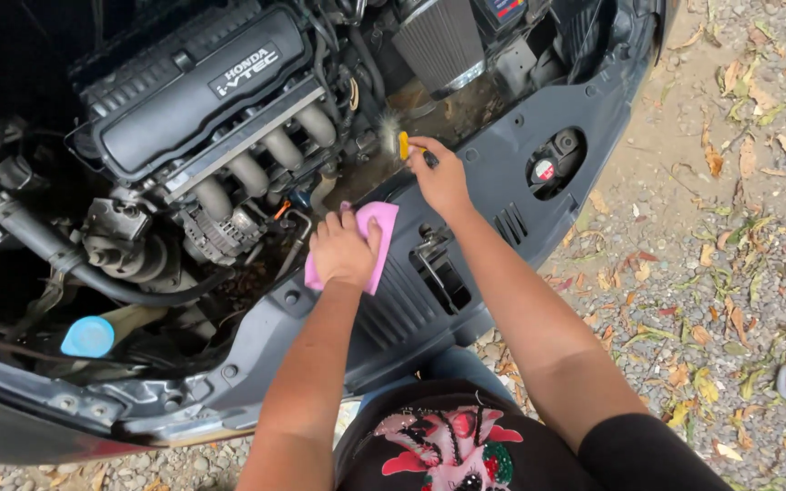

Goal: Cleaning a car engine bay using a small brush and a cloth for detailed scrubbing

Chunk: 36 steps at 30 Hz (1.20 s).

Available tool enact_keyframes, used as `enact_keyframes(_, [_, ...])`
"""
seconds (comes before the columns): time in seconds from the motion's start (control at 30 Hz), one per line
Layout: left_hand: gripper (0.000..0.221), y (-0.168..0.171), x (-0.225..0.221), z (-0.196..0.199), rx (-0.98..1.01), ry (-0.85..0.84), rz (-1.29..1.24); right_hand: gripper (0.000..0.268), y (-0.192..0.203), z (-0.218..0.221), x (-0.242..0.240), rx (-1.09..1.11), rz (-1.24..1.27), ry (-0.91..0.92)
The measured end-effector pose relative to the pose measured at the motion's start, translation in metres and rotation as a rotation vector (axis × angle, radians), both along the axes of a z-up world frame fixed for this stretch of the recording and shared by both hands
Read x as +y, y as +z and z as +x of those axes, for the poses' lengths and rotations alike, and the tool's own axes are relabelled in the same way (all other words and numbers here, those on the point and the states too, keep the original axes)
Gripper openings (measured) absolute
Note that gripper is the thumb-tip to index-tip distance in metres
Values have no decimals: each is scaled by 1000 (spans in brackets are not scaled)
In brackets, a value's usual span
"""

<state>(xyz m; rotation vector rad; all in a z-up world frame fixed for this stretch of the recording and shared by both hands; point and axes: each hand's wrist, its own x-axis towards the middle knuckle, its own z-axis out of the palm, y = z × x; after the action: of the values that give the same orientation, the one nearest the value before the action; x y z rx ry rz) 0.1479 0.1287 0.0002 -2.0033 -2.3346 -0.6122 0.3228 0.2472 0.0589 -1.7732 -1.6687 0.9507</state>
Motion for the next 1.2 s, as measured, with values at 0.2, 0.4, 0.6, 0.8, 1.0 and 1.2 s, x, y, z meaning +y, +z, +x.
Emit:
enact_keyframes(0.2, [60,-24,8,-7,139,-129,-92,36,7,-9,45,460,-186,-351])
enact_keyframes(0.4, [52,-10,8,-10,127,-155,65,39,-72,-42,116,714,-142,-579])
enact_keyframes(0.6, [45,-9,10,-10,132,-165,138,44,-124,-67,164,1026,-266,-696])
enact_keyframes(0.8, [45,1,14,-10,126,-175,128,38,-167,-87,203,1214,-289,-552])
enact_keyframes(1.0, [46,-3,11,-11,124,-181,113,22,-192,-84,199,766,-123,-608])
enact_keyframes(1.2, [47,-5,11,-11,132,-182,104,30,-173,-110,190,822,134,-563])
